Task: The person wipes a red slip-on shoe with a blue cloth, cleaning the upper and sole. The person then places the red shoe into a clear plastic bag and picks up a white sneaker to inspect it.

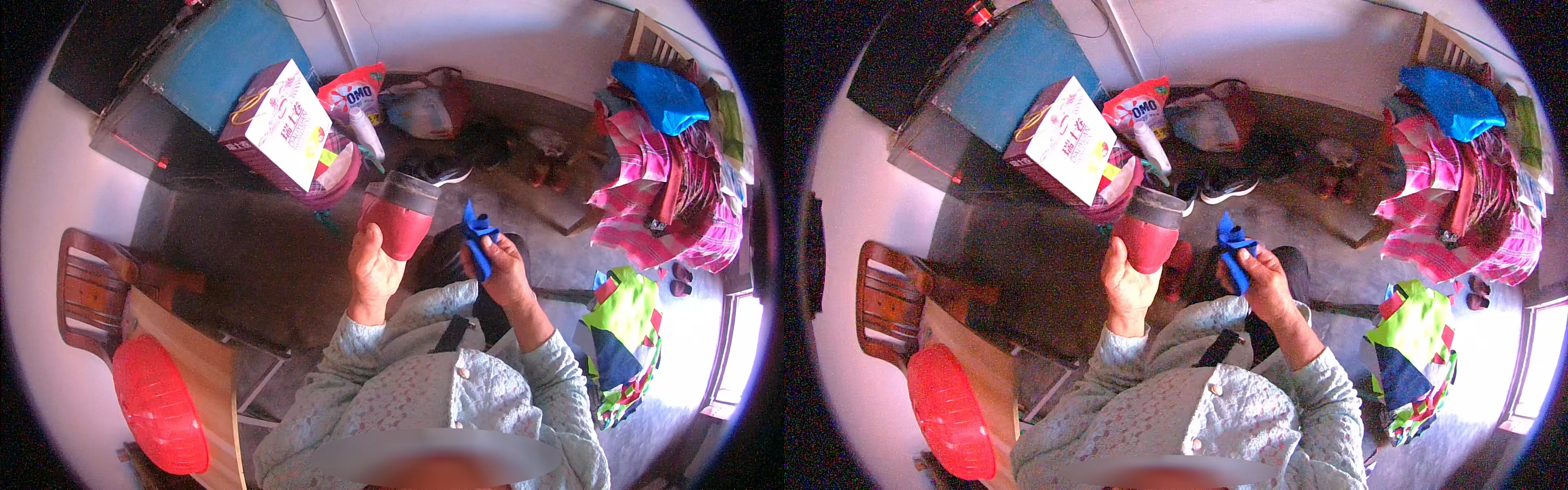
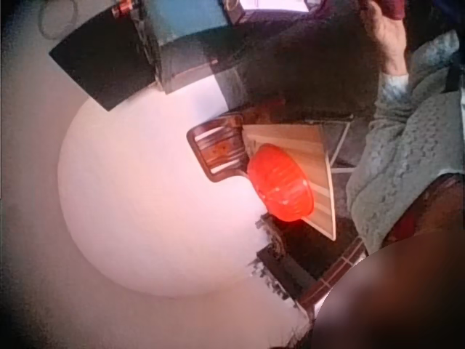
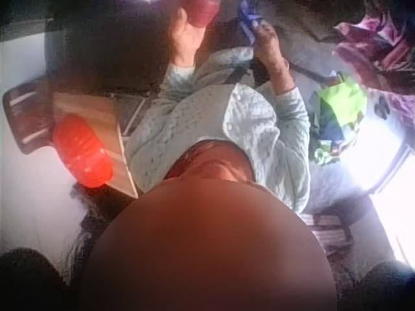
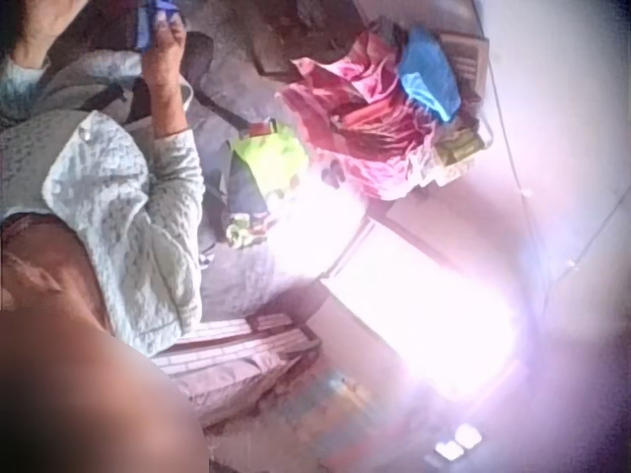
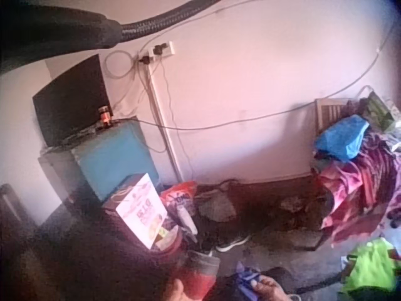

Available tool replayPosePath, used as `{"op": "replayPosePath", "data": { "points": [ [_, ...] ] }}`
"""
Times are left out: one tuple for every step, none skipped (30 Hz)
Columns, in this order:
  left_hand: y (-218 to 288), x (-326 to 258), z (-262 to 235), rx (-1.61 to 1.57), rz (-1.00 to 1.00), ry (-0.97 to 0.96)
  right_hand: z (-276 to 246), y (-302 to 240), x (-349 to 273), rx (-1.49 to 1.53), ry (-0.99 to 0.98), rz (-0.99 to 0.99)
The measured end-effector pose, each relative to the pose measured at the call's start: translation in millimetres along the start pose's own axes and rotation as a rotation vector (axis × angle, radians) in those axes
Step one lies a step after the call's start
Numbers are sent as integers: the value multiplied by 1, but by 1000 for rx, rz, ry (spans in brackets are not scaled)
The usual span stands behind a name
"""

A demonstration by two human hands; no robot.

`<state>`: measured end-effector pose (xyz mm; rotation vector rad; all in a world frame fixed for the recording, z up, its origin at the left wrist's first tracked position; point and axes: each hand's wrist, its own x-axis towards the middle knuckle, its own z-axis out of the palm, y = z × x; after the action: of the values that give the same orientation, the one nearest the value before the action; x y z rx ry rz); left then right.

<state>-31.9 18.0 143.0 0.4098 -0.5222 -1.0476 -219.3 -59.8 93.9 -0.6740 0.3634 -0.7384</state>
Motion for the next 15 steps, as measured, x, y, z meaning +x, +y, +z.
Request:
{"op": "replayPosePath", "data": {
  "points": [
    [-1,-1,0,2,-14,-14,5,0,-1,6,-11,31],
    [-2,-2,0,4,-28,-28,6,2,0,10,-58,50],
    [-2,-3,2,32,-37,-38,9,1,0,23,-34,80],
    [-3,-4,4,61,-46,-48,13,0,0,36,-10,110],
    [-4,-4,5,89,-55,-59,16,-2,1,49,14,139],
    [-5,-4,5,116,-60,-75,15,-2,3,76,-25,164],
    [-5,-5,3,142,-66,-91,17,-2,4,115,-8,190],
    [-6,-5,1,168,-71,-108,20,-2,5,154,9,216],
    [-7,-5,0,188,-90,-127,24,-3,6,190,27,242],
    [-8,-6,-2,207,-109,-145,28,-6,7,183,-1,243],
    [-9,-7,-4,227,-128,-165,31,-10,7,214,-39,256],
    [-10,-7,-5,245,-147,-174,33,-13,7,246,-76,270],
    [-12,-8,-7,263,-166,-183,35,-15,9,279,-114,285],
    [-12,-8,-9,281,-184,-192,34,-17,10,266,-100,320],
    [-12,-9,-11,323,-210,-204,33,-18,11,263,-98,314]
  ]
}}
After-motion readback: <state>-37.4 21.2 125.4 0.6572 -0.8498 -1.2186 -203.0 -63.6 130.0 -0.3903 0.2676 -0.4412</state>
